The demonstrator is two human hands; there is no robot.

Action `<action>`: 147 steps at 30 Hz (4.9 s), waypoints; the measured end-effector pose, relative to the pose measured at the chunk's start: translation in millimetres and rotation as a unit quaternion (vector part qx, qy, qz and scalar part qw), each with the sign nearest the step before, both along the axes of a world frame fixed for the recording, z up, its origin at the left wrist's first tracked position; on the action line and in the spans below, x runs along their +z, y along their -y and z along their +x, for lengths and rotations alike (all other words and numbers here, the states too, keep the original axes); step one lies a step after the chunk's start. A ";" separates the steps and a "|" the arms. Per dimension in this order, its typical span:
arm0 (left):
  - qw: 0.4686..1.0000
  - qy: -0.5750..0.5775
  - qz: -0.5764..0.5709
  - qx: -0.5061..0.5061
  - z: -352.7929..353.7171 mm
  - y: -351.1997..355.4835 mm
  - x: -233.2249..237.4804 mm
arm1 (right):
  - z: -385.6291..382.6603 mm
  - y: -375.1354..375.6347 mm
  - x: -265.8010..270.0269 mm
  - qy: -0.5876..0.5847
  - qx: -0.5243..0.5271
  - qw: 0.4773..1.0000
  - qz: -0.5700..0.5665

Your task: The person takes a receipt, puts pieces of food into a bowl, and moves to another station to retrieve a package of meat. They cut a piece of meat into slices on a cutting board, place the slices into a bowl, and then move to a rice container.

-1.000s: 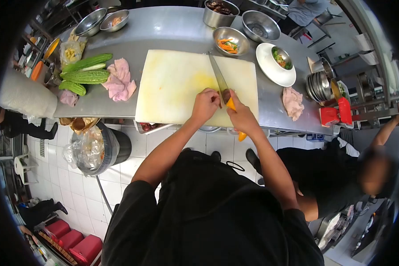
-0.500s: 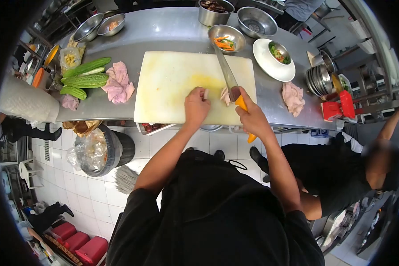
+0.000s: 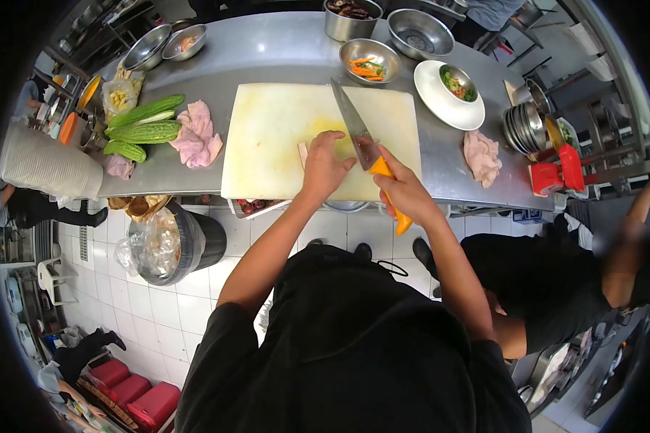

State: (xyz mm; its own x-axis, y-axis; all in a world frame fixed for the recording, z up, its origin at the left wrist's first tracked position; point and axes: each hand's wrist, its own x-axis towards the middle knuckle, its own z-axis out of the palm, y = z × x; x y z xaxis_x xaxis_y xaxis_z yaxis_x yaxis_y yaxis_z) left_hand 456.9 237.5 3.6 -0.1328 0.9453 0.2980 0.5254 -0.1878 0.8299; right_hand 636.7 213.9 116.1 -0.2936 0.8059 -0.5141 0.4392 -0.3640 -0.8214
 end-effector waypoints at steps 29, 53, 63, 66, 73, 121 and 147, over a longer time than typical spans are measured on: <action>0.978 -0.067 0.128 -0.150 16.7 -31.6 -7.8 | 39.1 17.9 2.5 0.230 0.024 0.964 0.130; 0.965 -0.050 0.165 -0.197 29.4 -48.1 -23.3 | 35.4 61.9 9.7 0.296 0.072 0.942 0.145; 0.972 -0.015 0.158 -0.172 35.2 -46.3 -27.8 | 24.2 52.7 -27.9 0.286 0.069 0.945 0.144; 0.972 -0.029 0.161 -0.170 32.2 -50.0 -27.4 | 17.0 25.2 -47.5 0.271 0.068 0.944 0.175; 0.981 0.002 0.133 -0.144 30.3 -49.0 -31.2 | 6.3 -3.0 -8.4 0.271 0.073 0.951 0.132; 0.978 -0.017 0.152 -0.140 10.6 -36.4 -19.8 | 8.0 1.1 -10.8 0.267 0.067 0.945 0.178; 0.992 0.043 0.049 -0.106 10.3 -51.9 -33.8 | -16.0 -6.9 -18.4 0.291 0.084 0.938 0.170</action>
State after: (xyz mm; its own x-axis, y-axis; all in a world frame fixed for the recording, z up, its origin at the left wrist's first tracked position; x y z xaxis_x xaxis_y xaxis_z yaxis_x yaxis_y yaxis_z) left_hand 467.1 289.4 -30.2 0.0360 0.9220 0.3855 0.3933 -0.3677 0.8427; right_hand 620.7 220.8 97.7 -0.1798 0.9201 -0.3481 0.8770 -0.0104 -0.4804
